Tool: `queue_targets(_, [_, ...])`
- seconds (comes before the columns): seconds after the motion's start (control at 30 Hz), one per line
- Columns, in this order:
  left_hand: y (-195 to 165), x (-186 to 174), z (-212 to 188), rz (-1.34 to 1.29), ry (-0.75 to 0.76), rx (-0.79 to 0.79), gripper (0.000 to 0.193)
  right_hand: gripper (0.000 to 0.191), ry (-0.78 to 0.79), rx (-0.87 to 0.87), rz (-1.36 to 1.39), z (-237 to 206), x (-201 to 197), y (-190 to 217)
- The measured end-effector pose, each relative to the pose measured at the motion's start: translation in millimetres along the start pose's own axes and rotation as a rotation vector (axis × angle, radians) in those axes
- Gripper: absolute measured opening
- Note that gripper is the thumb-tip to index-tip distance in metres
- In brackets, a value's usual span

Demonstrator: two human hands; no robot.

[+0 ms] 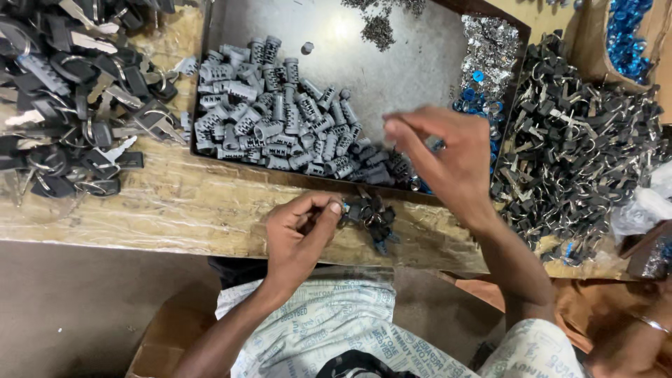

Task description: The person sits at a workshop bench fitting small lock components together by hand, picking grey plastic lock cylinders, blue caps and keys from trays and pressing the parts onto key assemblies one at a time, placing finished assemblies on the bench.

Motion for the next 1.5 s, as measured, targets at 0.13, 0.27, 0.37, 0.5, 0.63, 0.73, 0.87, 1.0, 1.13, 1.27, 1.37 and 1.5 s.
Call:
queue_targets(0.13, [7, -1, 3, -0.022, 0.016, -0.022, 0.01, 0.022, 0.082, 0.048, -0.088, 42, 31, 3])
queue_targets(0.27, [11, 3, 2, -0.155, 0.027, -0.055, 0.01, 0.026, 0.125, 0.075, -0.084, 40, 30, 10])
queue_targets(0.37, [10, 4, 2, -0.227, 0.021, -0.07, 0.01, 0.037, 0.024, 0.133, -0.203, 31, 3, -5])
queue_targets(0.5, [0, 7, 4, -0.298, 0.078, -0.061, 0.013, 0.037, 0.045, -0.024, -0.307, 9, 2, -6])
queue_targets(0.63, [-12, 13, 2, -0.271, 0.126, -0.097, 0.016, 0.025, -0.031, 0.111, 0.063, -56, -11, -6])
queue_targets(0.73, [-13, 30, -8, -0.39, 0.173, -0.22, 0.016, 0.025, 0.001, 0.22, 0.61, -98, 19, -20])
queue_targets(0.87, [-18, 46, -20, -0.659, 0.191, -0.353, 0.015, 0.023, -0.046, 0.13, 0.931, -126, 39, -34])
queue_targets(1.0, [-13, 48, -23, -0.6, 0.201, -0.445, 0.016, 0.022, -0.034, 0.027, 0.903, -134, 41, -31])
queue_targets(1.13, [-9, 45, -22, -0.435, 0.2, -0.455, 0.015, 0.025, -0.069, 0.116, 0.847, -134, 39, -30])
queue_targets(1.27, [-10, 34, -18, -0.104, 0.141, -0.408, 0.014, 0.029, -0.126, 0.067, 0.559, -134, 32, -22])
queue_targets(1.37, [-31, 32, -9, 0.265, 0.181, -0.176, 0.011, 0.027, -0.129, 0.07, 0.643, -134, 33, -24])
queue_targets(1.5, [-50, 35, -7, 0.556, 0.161, -0.069, 0.012, 0.028, -0.13, 0.078, 0.646, -135, 36, -22])
Point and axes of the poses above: each hand's wrist, its own z-axis towards the middle knuckle, its own x-axis out of the palm, y = z × x, the point moved 9 cm from there along z, towards the middle knuckle, and after that the axes turned 10 degrees about x, right-handed, at the moved point
